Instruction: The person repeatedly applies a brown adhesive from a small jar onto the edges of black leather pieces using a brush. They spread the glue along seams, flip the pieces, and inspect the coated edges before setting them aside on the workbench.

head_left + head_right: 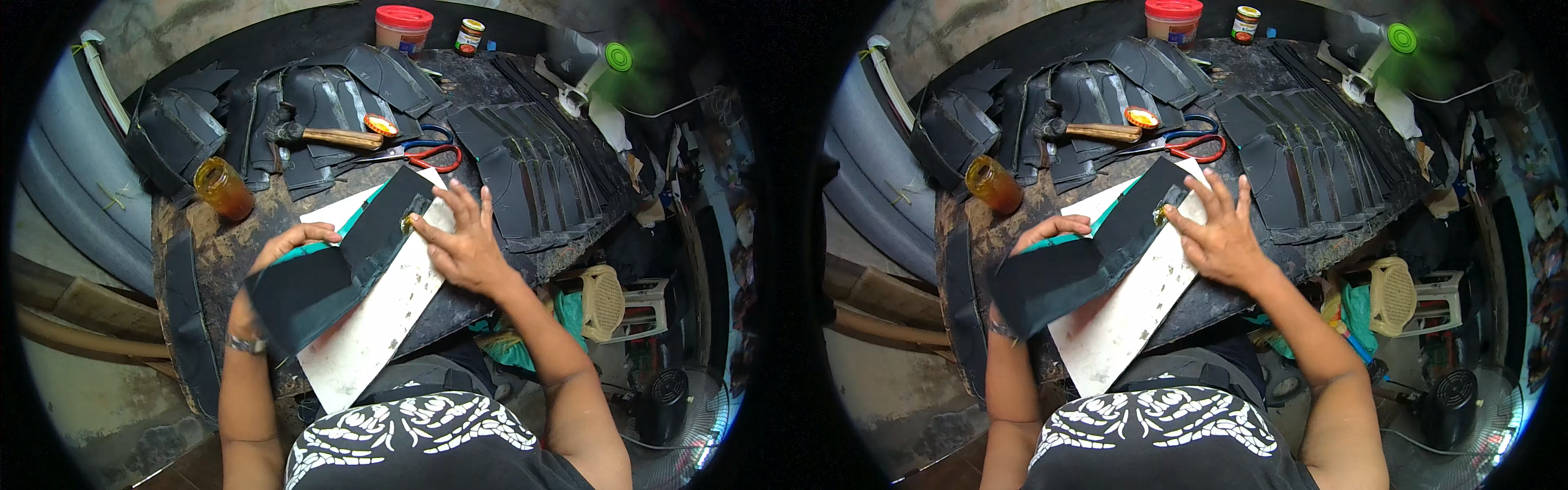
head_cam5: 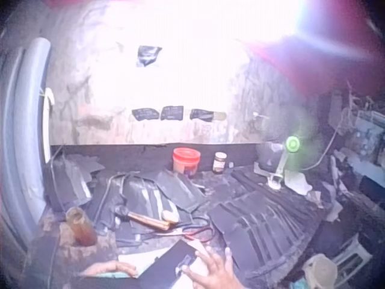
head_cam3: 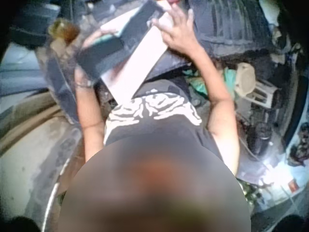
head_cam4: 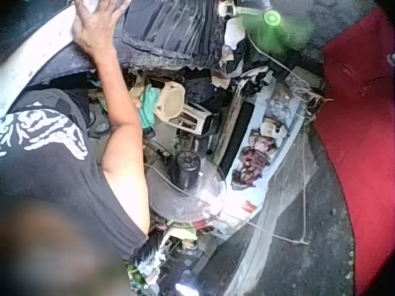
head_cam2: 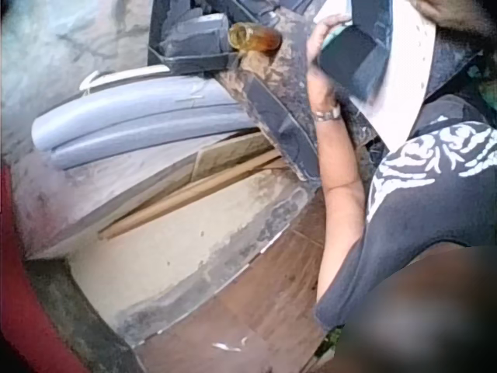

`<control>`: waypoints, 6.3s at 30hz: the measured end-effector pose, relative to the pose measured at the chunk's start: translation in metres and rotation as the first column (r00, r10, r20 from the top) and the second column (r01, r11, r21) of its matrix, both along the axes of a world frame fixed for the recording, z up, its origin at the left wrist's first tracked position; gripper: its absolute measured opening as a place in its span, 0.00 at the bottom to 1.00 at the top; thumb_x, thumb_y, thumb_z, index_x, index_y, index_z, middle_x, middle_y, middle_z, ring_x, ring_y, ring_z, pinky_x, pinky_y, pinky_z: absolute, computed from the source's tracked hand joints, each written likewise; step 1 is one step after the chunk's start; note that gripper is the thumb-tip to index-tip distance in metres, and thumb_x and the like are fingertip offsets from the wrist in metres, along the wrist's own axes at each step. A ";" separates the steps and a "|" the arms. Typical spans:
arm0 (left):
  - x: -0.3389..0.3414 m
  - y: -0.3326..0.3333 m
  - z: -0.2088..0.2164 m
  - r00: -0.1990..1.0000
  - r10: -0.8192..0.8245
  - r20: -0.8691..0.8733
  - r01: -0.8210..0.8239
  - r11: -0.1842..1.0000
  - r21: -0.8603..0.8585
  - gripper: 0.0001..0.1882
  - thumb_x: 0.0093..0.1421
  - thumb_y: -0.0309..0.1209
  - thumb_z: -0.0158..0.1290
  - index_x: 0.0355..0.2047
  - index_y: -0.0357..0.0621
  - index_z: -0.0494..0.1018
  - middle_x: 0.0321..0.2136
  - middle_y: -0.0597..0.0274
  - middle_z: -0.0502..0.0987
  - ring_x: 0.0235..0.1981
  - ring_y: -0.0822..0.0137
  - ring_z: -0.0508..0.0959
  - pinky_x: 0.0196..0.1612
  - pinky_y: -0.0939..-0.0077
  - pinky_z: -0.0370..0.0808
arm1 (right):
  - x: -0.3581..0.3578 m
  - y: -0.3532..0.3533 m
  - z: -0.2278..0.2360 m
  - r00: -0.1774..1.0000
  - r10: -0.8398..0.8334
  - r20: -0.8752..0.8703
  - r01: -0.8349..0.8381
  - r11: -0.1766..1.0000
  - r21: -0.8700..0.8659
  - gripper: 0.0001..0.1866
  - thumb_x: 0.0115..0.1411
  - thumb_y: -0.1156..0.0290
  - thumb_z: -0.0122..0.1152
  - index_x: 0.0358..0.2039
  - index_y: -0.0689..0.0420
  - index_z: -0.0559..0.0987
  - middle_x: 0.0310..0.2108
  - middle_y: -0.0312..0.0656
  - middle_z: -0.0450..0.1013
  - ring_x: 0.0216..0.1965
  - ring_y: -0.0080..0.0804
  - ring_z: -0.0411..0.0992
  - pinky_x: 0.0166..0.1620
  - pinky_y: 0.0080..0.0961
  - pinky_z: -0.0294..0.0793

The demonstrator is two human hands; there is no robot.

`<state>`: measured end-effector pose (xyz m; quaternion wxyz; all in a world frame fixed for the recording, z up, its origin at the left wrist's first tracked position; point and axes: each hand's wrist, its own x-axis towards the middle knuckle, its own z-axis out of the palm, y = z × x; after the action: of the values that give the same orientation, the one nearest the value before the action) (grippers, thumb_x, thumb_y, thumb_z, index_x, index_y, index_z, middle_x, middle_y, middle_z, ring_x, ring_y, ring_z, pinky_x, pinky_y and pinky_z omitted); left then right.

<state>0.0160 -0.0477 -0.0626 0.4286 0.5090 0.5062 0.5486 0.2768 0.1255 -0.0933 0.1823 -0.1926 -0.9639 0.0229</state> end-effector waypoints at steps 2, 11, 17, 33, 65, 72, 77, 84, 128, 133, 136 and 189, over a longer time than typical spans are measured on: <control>-0.010 0.004 0.008 0.998 0.045 0.035 -0.033 0.953 -0.300 0.19 0.68 0.39 0.49 0.43 0.34 0.80 0.38 0.57 0.81 0.44 0.66 0.78 0.52 0.73 0.71 | -0.004 -0.020 -0.001 0.990 0.108 -0.086 -0.106 0.994 0.028 0.25 0.53 0.63 0.61 0.54 0.46 0.77 0.63 0.48 0.59 0.70 0.52 0.48 0.66 0.75 0.32; -0.011 0.039 0.026 0.878 -0.376 -0.295 0.203 0.852 -0.483 0.24 0.57 0.22 0.56 0.55 0.41 0.75 0.50 0.52 0.76 0.47 0.62 0.76 0.53 0.71 0.73 | -0.014 0.000 -0.001 0.997 0.004 -0.081 0.004 0.995 0.100 0.22 0.53 0.60 0.60 0.48 0.51 0.81 0.63 0.49 0.58 0.70 0.50 0.47 0.66 0.73 0.30; -0.013 0.047 0.029 0.816 -0.452 -0.362 0.246 0.836 -0.490 0.27 0.54 0.22 0.53 0.57 0.42 0.74 0.50 0.48 0.76 0.49 0.58 0.77 0.54 0.70 0.73 | -0.017 0.025 0.006 0.981 -0.026 -0.190 0.019 0.999 -0.039 0.23 0.53 0.61 0.63 0.52 0.45 0.81 0.68 0.49 0.52 0.72 0.50 0.43 0.69 0.64 0.29; -0.013 0.049 0.029 0.810 -0.473 -0.348 0.265 0.823 -0.502 0.28 0.56 0.22 0.52 0.60 0.43 0.72 0.51 0.55 0.74 0.48 0.65 0.74 0.55 0.72 0.70 | -0.017 -0.008 0.006 0.992 0.085 -0.091 -0.077 0.993 0.085 0.23 0.50 0.62 0.61 0.49 0.50 0.81 0.67 0.47 0.56 0.70 0.50 0.49 0.67 0.72 0.29; -0.010 0.045 0.025 0.752 -0.474 -0.459 0.273 0.857 -0.437 0.29 0.55 0.23 0.51 0.60 0.43 0.70 0.46 0.52 0.74 0.45 0.60 0.75 0.51 0.70 0.71 | -0.015 0.003 0.001 0.991 0.123 -0.046 -0.129 0.979 -0.155 0.24 0.54 0.62 0.58 0.54 0.32 0.81 0.71 0.48 0.48 0.73 0.53 0.37 0.68 0.64 0.20; -0.007 0.042 0.026 0.772 -0.442 -0.456 0.252 0.872 -0.419 0.28 0.54 0.23 0.50 0.58 0.37 0.71 0.47 0.47 0.75 0.49 0.55 0.76 0.55 0.68 0.71 | -0.011 -0.039 -0.002 0.971 0.192 -0.145 -0.207 0.974 -0.092 0.25 0.48 0.67 0.60 0.50 0.37 0.81 0.68 0.46 0.54 0.71 0.51 0.44 0.66 0.74 0.27; -0.006 0.043 0.027 0.750 -0.446 -0.488 0.248 0.874 -0.417 0.28 0.53 0.22 0.49 0.57 0.36 0.71 0.45 0.46 0.74 0.48 0.54 0.76 0.54 0.67 0.71 | -0.015 -0.023 -0.005 0.985 0.102 -0.142 -0.103 0.995 0.004 0.23 0.48 0.63 0.61 0.47 0.37 0.83 0.68 0.45 0.53 0.72 0.54 0.41 0.66 0.72 0.25; 0.000 0.035 0.027 0.743 -0.389 -0.544 0.216 0.909 -0.356 0.29 0.52 0.21 0.47 0.57 0.34 0.70 0.43 0.45 0.73 0.46 0.51 0.76 0.53 0.64 0.72 | -0.012 -0.021 0.003 0.978 0.204 -0.045 -0.209 0.951 -0.230 0.25 0.51 0.61 0.61 0.51 0.31 0.82 0.70 0.46 0.51 0.73 0.50 0.38 0.67 0.66 0.21; 0.014 0.005 -0.001 0.780 -0.106 -0.617 0.158 0.987 0.030 0.34 0.56 0.14 0.49 0.65 0.47 0.64 0.42 0.48 0.68 0.43 0.50 0.73 0.50 0.64 0.71 | -0.002 -0.073 0.004 0.969 0.236 -0.076 -0.235 0.972 0.018 0.25 0.54 0.61 0.56 0.54 0.48 0.79 0.62 0.48 0.59 0.70 0.49 0.46 0.69 0.66 0.25; 0.014 0.011 -0.004 0.780 -0.102 -0.617 0.160 0.986 0.038 0.34 0.57 0.14 0.49 0.65 0.47 0.64 0.42 0.48 0.68 0.43 0.49 0.74 0.50 0.63 0.71 | -0.006 -0.068 0.003 0.969 -0.014 -0.248 -0.044 0.973 -0.228 0.22 0.54 0.63 0.58 0.50 0.55 0.79 0.64 0.49 0.57 0.70 0.53 0.46 0.66 0.73 0.31; 0.015 0.014 -0.007 0.790 -0.091 -0.607 0.136 0.990 0.028 0.34 0.57 0.14 0.49 0.65 0.48 0.64 0.45 0.48 0.69 0.46 0.49 0.74 0.51 0.63 0.71 | -0.008 -0.070 0.001 0.997 0.047 -0.054 -0.053 0.993 -0.110 0.24 0.55 0.62 0.58 0.51 0.56 0.78 0.64 0.50 0.57 0.70 0.52 0.46 0.66 0.73 0.30; 0.009 0.068 -0.048 0.871 0.252 -0.423 -0.019 0.876 0.483 0.11 0.59 0.25 0.53 0.42 0.35 0.77 0.45 0.42 0.78 0.48 0.42 0.76 0.51 0.58 0.73 | -0.256 -0.062 0.112 0.943 0.327 0.065 -0.330 0.943 0.043 0.34 0.71 0.46 0.38 0.33 0.60 0.86 0.58 0.64 0.62 0.68 0.57 0.52 0.65 0.71 0.42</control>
<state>0.0246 0.0203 -0.1107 0.1170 0.6764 0.4849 0.5419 0.0207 0.0637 0.0189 0.1534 -0.0247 -0.9876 0.0217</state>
